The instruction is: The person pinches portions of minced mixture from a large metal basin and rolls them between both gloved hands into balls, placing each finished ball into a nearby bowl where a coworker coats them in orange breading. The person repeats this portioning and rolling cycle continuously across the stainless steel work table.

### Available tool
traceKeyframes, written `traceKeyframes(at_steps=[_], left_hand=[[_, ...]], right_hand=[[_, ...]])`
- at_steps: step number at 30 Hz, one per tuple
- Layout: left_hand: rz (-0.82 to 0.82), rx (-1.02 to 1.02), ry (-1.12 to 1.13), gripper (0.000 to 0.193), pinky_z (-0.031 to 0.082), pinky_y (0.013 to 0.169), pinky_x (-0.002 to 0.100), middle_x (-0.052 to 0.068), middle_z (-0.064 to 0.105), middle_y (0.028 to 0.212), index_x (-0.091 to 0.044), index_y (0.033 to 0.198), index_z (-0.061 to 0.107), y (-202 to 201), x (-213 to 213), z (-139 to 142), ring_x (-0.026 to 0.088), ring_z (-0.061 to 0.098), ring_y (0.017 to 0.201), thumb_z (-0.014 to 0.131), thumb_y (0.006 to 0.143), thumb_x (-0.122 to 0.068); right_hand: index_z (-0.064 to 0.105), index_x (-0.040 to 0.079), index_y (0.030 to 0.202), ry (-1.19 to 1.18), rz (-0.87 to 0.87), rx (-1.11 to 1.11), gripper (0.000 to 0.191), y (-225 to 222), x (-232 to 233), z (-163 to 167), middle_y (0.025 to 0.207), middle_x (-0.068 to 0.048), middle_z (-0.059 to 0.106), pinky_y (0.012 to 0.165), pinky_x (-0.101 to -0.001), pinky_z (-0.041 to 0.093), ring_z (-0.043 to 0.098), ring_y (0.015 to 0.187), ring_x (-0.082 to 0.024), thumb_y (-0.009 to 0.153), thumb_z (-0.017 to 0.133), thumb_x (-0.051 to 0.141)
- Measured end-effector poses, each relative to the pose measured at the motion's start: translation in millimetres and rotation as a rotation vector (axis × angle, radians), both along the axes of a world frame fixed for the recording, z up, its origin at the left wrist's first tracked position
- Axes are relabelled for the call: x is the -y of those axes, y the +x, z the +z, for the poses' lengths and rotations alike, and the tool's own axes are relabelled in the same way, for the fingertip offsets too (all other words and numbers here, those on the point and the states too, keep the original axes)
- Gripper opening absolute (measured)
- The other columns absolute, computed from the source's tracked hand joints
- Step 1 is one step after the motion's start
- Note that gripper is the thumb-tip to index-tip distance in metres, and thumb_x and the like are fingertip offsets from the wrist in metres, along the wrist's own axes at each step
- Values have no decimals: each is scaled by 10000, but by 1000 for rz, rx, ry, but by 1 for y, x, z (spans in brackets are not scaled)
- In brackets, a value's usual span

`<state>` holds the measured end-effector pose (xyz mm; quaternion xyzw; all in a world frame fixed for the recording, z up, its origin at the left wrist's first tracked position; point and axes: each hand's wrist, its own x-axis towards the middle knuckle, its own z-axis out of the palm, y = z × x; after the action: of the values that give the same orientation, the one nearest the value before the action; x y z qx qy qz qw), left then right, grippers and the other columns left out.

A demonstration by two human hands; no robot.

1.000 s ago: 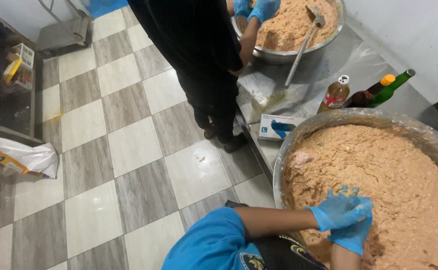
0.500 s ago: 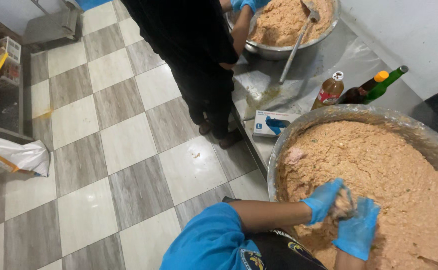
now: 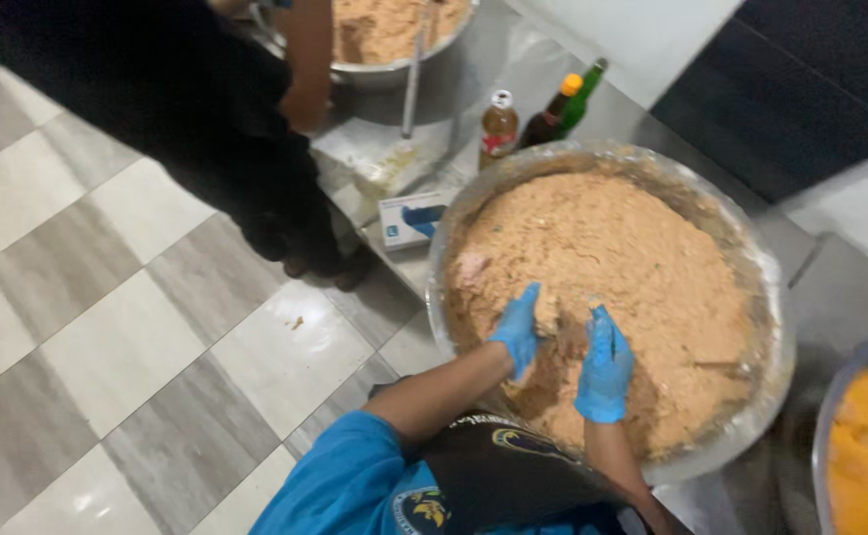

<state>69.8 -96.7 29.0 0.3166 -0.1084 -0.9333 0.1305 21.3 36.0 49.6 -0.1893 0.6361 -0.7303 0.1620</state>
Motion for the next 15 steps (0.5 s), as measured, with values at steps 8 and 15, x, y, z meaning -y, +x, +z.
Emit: traceKeyframes(at_steps=[8,15], left_hand=[[50,-236,-1473,565,295,1270,385,163,488,1603,-22,1573,424,10,-19,32,285,416,1535,394,1131,-373],[28,-20,-926,501,394,1109,418,136,548,1433,-60,1477,491,13,-18,20,261,512,1320,575,1053,-312]], right_hand=[[640,163,1294,-583,-7,995,530,-7,13,21,1253,-82,703,1027,-508,502,647,1153,-291,1012,461,575],[605,124,1391,-501,118,771,612,16,7,29,1372,-70,646,1080,-469,441,592,1233,-275,1064,364,582]])
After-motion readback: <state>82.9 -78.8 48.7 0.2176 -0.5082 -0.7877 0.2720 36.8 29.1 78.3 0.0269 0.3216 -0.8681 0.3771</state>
